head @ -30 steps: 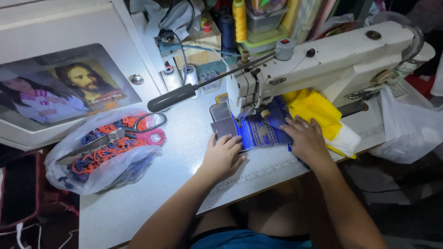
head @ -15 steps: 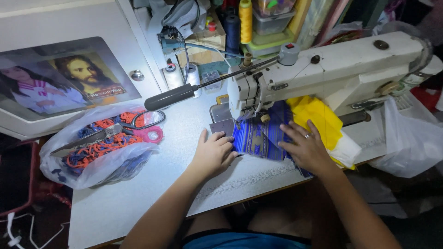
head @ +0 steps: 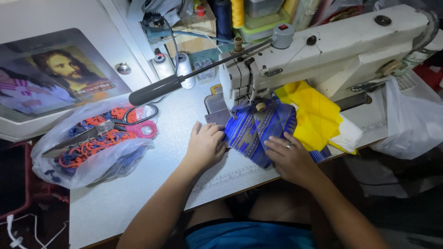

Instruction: Sewing patterned fabric pieces together using an industrial sewing machine.

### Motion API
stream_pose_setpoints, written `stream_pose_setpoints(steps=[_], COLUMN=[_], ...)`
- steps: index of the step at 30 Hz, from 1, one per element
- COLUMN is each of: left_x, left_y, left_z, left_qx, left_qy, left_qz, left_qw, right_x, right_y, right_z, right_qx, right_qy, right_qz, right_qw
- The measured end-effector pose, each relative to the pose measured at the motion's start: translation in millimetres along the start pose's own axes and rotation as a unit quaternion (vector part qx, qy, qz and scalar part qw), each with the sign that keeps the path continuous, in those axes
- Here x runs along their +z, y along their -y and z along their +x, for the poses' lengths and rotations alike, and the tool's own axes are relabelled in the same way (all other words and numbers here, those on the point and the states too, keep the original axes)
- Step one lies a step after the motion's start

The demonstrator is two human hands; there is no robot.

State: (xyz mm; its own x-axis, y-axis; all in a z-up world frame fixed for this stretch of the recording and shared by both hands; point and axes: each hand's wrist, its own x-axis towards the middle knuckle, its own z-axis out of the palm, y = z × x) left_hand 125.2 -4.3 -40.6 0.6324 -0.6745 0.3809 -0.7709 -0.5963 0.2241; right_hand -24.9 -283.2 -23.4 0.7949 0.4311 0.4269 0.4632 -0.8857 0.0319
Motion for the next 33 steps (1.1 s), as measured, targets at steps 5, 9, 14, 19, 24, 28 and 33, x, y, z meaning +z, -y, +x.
stream_pose_setpoints(steps=[5,9,14,19,24,28,33], left_x=[-11,-4,-37,-64,-30,-24,-23], left_y=[-7,-4,-35,-56,-59,-66,-70], left_z=[1,-4,-16,-23,-39,-38,-35], left_qx=[-0.005,-0.002,0.148,0.169,0.172,0.166,0.152], left_qy=[0.008,-0.062,0.012,0.182,-0.002,-0.024,-0.042], left_qz=[-0.012,-0.018,-0.131,-0.092,-0.058,-0.048,-0.030], left_qw=[1.000,0.998,0.980,0.964,0.983,0.985,0.987], right_x=[-9,20,28,17,19,18,13], right_y=[19,20,14,19,21,29,37], right_z=[10,7,9,7,-2,-1,-1], right_qx=[0.037,0.055,0.090,0.089,0.041,0.031,0.037], right_qy=[-0.002,-0.019,-0.057,-0.046,-0.029,-0.024,-0.020], right_qz=[-0.013,0.009,0.062,0.115,0.112,0.101,0.078], right_qw=[0.999,0.998,0.992,0.988,0.992,0.994,0.996])
